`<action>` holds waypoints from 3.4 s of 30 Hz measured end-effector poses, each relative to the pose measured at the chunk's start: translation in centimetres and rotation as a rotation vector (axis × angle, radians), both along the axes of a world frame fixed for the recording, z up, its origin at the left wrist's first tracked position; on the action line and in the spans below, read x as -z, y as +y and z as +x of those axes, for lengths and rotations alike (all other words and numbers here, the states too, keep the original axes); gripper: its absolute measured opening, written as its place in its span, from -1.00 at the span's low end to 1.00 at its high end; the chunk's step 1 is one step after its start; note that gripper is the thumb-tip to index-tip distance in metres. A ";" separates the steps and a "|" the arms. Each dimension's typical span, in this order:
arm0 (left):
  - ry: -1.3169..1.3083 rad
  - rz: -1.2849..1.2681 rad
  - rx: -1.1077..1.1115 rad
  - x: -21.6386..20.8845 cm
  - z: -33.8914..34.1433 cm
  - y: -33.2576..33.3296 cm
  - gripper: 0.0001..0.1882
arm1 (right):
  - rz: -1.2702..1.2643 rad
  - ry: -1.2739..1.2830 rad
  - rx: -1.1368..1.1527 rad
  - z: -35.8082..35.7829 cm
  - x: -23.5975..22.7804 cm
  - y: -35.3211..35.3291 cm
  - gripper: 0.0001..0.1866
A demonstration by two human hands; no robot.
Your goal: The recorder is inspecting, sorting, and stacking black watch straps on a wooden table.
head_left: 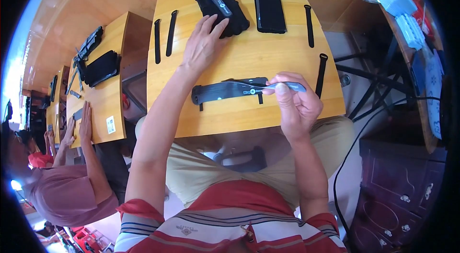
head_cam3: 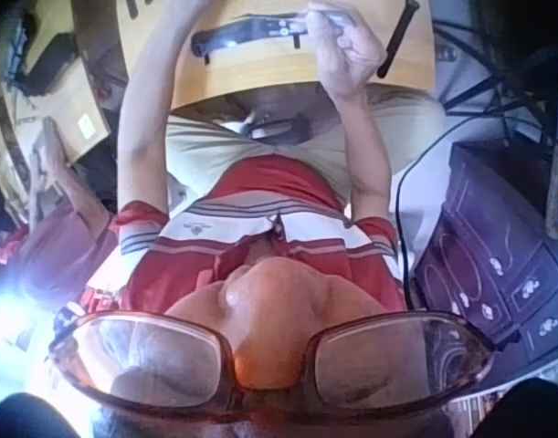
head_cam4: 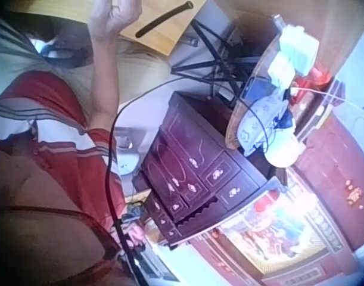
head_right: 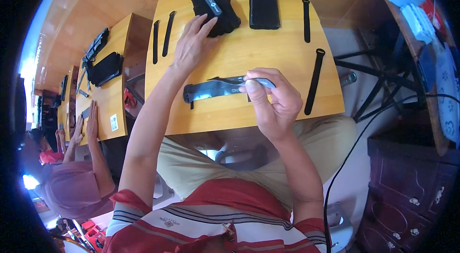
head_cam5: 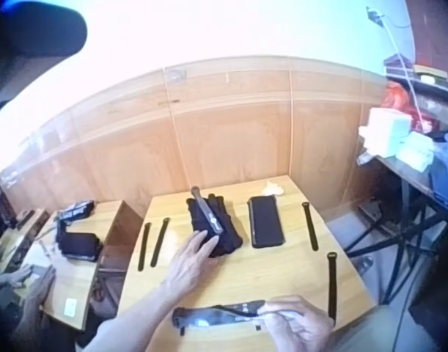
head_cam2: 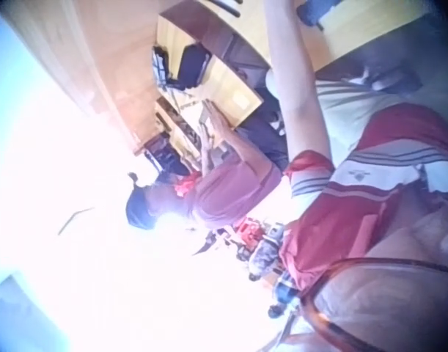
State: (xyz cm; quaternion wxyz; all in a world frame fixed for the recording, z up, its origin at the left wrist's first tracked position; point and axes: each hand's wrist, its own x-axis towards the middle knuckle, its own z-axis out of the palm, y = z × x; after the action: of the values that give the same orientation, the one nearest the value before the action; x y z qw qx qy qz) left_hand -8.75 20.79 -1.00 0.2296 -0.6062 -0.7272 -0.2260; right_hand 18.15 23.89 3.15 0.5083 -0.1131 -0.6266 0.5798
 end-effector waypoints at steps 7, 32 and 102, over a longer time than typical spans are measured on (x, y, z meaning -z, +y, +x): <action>-1.466 -0.161 0.488 -5.0 8.4 -9.6 -0.54 | -0.103 0.067 -0.111 1.4 -1.0 -1.6 -0.82; -1.478 0.065 -0.130 0.2 8.5 -17.9 -0.84 | -0.262 -0.432 0.071 1.5 5.4 -1.2 -0.79; -1.411 -0.025 -0.464 0.7 7.6 -15.9 -0.91 | -0.048 -0.711 0.257 0.1 6.9 0.2 -0.88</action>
State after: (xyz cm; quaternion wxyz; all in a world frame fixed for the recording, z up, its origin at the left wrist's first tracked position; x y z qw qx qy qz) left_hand -1.19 4.90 -1.73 -0.2571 -0.1504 -0.8137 -0.4992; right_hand 18.20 24.05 -3.78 0.3247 -0.3969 -0.7309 0.4503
